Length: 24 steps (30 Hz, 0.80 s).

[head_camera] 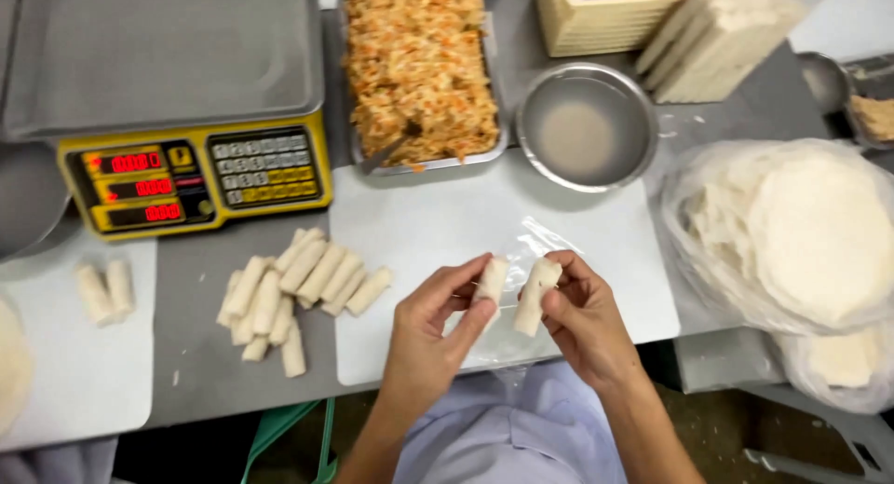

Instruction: Workers are manually packing pre-made spring rolls into small plastic bags at a production table.

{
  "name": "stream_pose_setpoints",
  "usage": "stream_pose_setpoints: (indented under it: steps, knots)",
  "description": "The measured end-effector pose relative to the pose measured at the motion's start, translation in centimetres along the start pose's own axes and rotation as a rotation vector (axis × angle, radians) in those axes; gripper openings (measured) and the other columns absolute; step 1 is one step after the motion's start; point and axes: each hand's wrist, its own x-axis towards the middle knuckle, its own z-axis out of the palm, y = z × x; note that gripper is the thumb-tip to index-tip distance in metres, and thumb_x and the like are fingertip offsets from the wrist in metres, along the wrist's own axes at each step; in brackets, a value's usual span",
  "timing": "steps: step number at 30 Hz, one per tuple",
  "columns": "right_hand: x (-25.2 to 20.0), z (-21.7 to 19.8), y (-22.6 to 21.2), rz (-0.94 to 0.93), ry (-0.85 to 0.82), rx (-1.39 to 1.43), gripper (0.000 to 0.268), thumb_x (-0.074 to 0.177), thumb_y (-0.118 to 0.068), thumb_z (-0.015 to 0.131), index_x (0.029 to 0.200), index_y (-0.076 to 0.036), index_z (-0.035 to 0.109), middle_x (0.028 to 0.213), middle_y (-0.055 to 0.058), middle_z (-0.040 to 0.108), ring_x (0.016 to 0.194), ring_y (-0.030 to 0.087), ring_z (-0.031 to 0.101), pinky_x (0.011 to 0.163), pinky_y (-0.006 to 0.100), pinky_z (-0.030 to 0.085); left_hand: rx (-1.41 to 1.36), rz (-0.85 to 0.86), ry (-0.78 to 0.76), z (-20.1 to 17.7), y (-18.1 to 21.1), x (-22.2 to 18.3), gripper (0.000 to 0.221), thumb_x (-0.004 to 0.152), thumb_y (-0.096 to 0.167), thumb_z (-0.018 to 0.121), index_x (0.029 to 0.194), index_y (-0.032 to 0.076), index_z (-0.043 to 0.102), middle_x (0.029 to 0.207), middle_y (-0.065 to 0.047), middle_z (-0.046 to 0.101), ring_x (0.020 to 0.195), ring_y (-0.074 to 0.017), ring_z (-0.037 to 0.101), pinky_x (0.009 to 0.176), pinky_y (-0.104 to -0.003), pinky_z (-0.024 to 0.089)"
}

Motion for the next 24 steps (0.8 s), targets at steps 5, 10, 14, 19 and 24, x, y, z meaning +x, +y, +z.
stream_pose_setpoints:
  steps: [5,10,14,19,24]
  knots:
    - [-2.0,-0.5,-0.5,-0.107,0.082,-0.015,0.050,0.076,-0.031,0.091,0.110,-0.010,0.061,0.085,-0.001,0.063,0.073,0.009,0.059,0.066,0.024,0.050,0.200,0.122,-0.011,3.0,0.1,0.5,0.037,0.092,0.006,0.069,0.130,0.005,0.068,0.112,-0.007,0.073,0.090,-0.0158,0.069,0.084,-0.026,0.061]
    - [-2.1,-0.4,-0.1,-0.135,0.145,-0.023,0.047,0.075,-0.028,0.091,0.107,-0.010,0.061,0.088,-0.001,0.060,0.072,0.010,0.057,0.065,0.025,0.052,0.245,0.176,-0.015,3.9,-0.1,0.6,0.036,0.093,0.004,0.068,0.129,0.005,0.068,0.111,-0.007,0.072,0.089,-0.0156,0.068,0.079,-0.026,0.060]
    - [-1.7,-0.4,0.4,-0.144,0.171,-0.047,0.046,0.075,-0.027,0.090,0.107,-0.011,0.062,0.093,0.000,0.062,0.076,0.011,0.060,0.067,0.026,0.052,0.251,0.153,-0.020,4.1,-0.5,0.4,0.036,0.095,0.007,0.066,0.131,0.006,0.067,0.113,-0.008,0.071,0.095,-0.0170,0.070,0.085,-0.028,0.060]
    - [-1.5,0.0,0.9,-0.133,0.264,-0.057,0.041,0.078,-0.020,0.087,0.110,-0.011,0.061,0.092,0.000,0.062,0.073,0.008,0.057,0.068,0.022,0.051,0.368,0.245,-0.109,4.4,-1.2,-0.4,0.046,0.103,0.026,0.059,0.144,0.004,0.054,0.127,-0.011,0.063,0.118,-0.0250,0.063,0.101,-0.037,0.053]
    - [-2.0,2.8,-0.3,-0.025,0.436,-0.031,0.040,0.088,0.004,0.059,0.126,-0.009,0.052,0.091,0.003,0.052,0.067,0.012,0.047,0.063,0.027,0.044,0.485,0.277,-0.140,4.7,-2.6,-0.7,0.069,0.096,0.005,0.067,0.157,0.008,0.035,0.138,-0.015,0.056,0.122,-0.0323,0.056,0.106,-0.042,0.049]
